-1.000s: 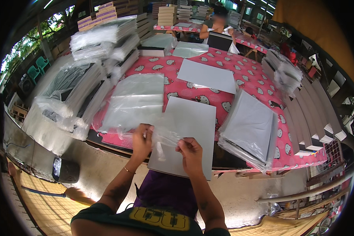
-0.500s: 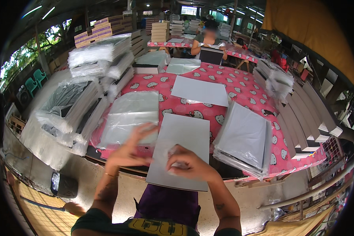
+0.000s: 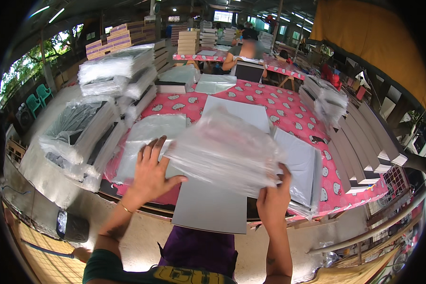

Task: The person places white boards and black panels into large clear plastic bags at a table.

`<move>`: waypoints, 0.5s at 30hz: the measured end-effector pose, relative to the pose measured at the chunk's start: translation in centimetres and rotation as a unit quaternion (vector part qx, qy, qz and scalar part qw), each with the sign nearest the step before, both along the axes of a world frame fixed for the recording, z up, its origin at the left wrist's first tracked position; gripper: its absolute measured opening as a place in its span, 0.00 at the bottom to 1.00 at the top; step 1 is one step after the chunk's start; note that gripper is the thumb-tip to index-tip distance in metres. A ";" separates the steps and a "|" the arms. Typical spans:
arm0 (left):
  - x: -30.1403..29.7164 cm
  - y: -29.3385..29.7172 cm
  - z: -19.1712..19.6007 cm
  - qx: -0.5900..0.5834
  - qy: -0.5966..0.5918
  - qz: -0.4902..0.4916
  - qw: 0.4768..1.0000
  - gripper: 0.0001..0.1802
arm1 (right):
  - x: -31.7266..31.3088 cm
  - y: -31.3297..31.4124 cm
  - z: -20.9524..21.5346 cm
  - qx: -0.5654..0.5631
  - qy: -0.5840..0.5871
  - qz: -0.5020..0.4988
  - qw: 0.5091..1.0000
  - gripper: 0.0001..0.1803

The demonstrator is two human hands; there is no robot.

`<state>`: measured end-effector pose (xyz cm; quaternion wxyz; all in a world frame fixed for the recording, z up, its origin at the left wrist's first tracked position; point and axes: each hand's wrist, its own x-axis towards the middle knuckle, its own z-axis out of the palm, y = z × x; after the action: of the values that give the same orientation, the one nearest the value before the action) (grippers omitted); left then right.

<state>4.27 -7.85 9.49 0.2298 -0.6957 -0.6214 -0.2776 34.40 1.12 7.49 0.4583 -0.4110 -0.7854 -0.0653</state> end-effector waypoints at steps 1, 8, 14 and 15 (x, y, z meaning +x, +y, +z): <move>-1.9 0.1 -1.0 -0.038 0.044 -0.038 0.998 0.14 | 1.6 0.2 -0.1 -0.141 -0.112 0.026 0.983 0.09; -0.3 -3.3 1.7 -0.368 -0.450 -0.349 0.735 0.08 | 2.1 2.2 -3.1 -0.390 0.181 0.531 0.730 0.16; -2.5 -3.8 -1.6 -0.215 -0.534 -0.403 0.711 0.13 | 2.3 1.9 -1.7 -0.549 -0.216 0.500 0.634 0.23; -1.2 -3.6 -0.8 -0.191 -0.665 -0.405 0.598 0.17 | 2.0 1.9 -3.6 -0.618 -0.193 0.510 0.566 0.28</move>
<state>3.09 -11.48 8.73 -0.5213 -0.5264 -0.2956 -0.6031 36.42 3.05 3.86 -0.1130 -0.1024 -0.7831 0.6029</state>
